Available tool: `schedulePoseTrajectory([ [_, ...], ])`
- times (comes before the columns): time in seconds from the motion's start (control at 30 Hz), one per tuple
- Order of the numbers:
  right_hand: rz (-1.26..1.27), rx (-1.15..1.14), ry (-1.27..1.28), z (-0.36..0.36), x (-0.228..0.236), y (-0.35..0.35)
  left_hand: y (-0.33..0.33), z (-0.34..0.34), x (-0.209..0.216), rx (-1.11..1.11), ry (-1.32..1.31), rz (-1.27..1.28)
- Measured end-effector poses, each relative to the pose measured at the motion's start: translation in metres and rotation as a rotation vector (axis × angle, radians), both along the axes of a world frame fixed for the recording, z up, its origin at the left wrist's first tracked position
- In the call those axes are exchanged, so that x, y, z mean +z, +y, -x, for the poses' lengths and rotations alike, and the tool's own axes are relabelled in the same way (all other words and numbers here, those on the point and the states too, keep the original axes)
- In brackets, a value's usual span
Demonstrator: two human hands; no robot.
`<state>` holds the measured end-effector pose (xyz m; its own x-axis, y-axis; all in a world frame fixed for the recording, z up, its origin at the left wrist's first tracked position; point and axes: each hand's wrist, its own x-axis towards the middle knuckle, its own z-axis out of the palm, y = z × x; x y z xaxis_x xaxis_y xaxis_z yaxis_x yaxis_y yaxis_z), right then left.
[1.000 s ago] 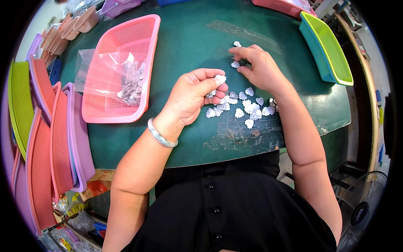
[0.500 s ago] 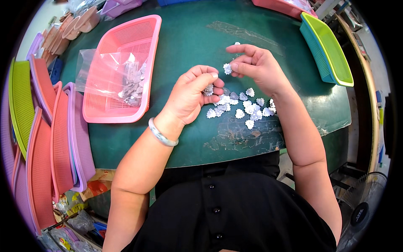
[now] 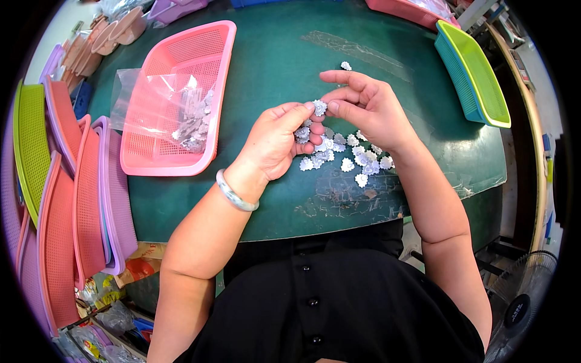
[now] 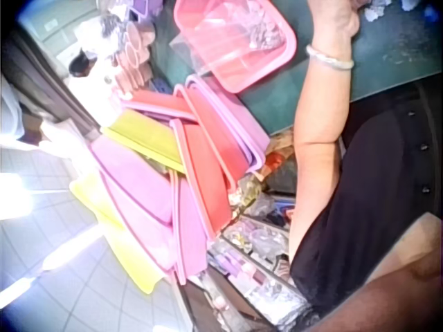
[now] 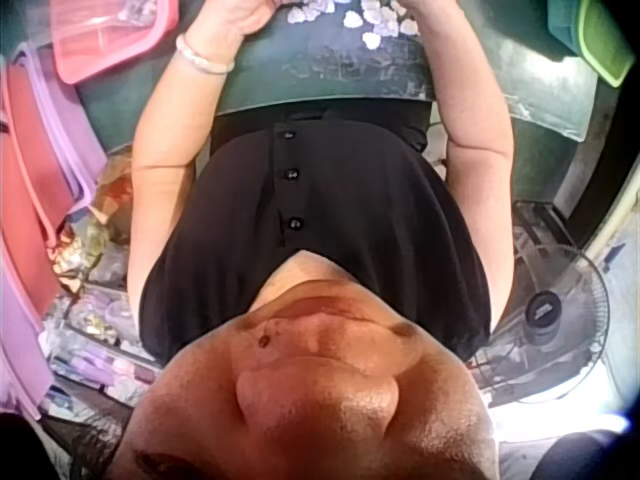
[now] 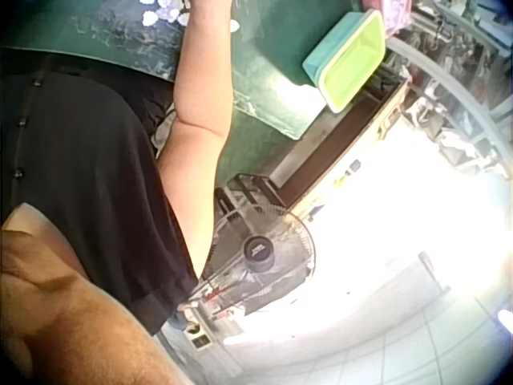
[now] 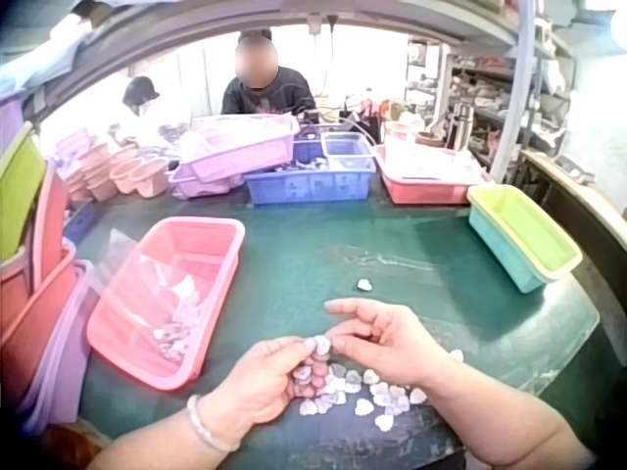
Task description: The person sorts small white flower-shaped plastic pieces on a green table, picking them up individually and placing them into a pink basket. The person then transfers the basket to a coworker and retrieves a new bag of similar items to continue the sorting process.
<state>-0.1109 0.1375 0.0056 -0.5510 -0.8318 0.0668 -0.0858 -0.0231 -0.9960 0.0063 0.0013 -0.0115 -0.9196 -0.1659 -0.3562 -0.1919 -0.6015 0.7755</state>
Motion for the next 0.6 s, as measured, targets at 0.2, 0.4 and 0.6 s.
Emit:
schedulePoseTrajectory([
  [0.2,0.033,-0.033,0.309,-0.003,-0.003,0.0,0.0,-0.001,0.001,-0.002,-0.007,0.002],
  [0.4,0.081,-0.085,0.786,-0.001,-0.004,-0.003,-0.003,0.0,0.0,0.037,0.061,-0.147],
  [0.6,-0.184,-0.313,0.991,0.041,-0.018,-0.003,-0.004,0.001,0.0,0.019,0.061,-0.147],
])
